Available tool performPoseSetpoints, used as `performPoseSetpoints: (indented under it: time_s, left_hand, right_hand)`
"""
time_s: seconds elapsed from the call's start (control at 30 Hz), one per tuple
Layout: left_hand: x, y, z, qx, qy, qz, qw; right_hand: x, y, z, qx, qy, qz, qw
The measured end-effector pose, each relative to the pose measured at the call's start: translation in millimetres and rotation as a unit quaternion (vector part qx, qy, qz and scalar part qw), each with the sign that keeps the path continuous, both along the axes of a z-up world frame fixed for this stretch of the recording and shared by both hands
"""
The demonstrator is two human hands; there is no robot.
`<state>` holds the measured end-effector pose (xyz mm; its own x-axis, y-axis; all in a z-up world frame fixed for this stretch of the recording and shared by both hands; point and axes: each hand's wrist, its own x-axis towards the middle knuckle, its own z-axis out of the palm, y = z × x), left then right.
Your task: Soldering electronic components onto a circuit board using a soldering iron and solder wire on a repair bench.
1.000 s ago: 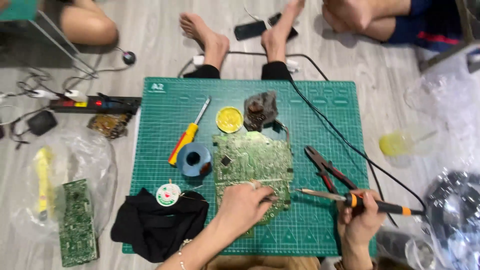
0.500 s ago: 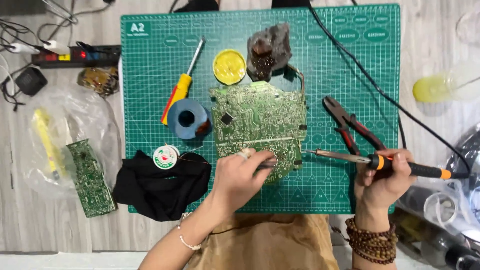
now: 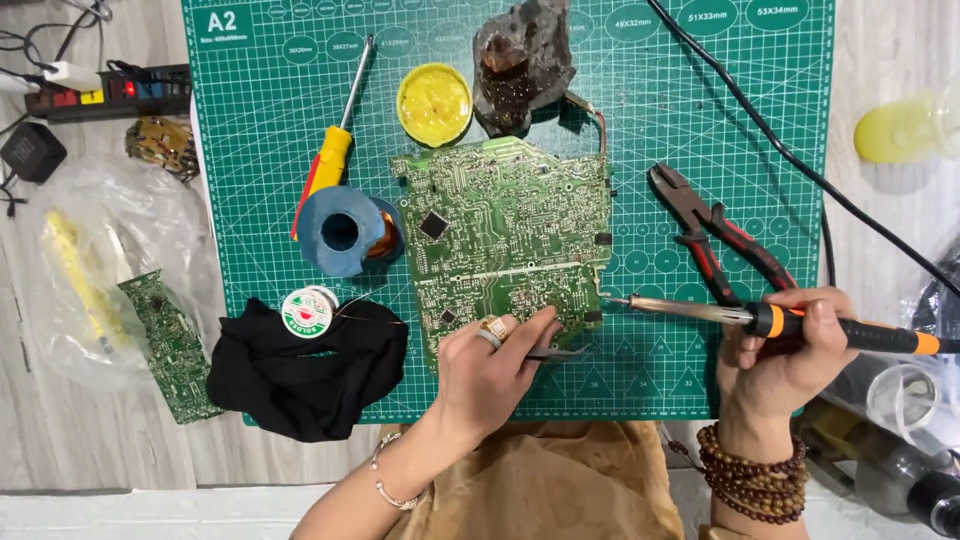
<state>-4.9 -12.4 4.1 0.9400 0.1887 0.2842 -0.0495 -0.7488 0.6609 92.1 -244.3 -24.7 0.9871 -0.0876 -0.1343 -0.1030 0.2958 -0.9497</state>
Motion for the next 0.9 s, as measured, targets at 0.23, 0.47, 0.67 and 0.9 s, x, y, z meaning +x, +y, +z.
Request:
performPoseSetpoints:
  time_s: [0.23,0.47,0.67,0.9]
  left_hand:
    - [-0.1,0.6,0.1,0.006,-0.008,0.006,1.000]
    - [-1.2,1.5,-0.9,-0.004,0.005,0.029,1.000]
    - [-2.0,0.0,-8.3,0.069,-0.028,0.001,0.997]
    - [-0.2,1.2,-6.6,0.098,-0.032,-0.007,0.995]
  right_hand:
    - [-1.2,1.2,3.7,0.002,0.006,0.000,1.000]
    - [-3.1,-3.4,-0.7,-0.004,-0.001,0.001,1.000]
    - [-3.4,-8.4,-7.5,0.003,-0.006,0.002,1.000]
    - [-3.5,-11.1,-10.2,0.012,-0.021,0.023,0.999]
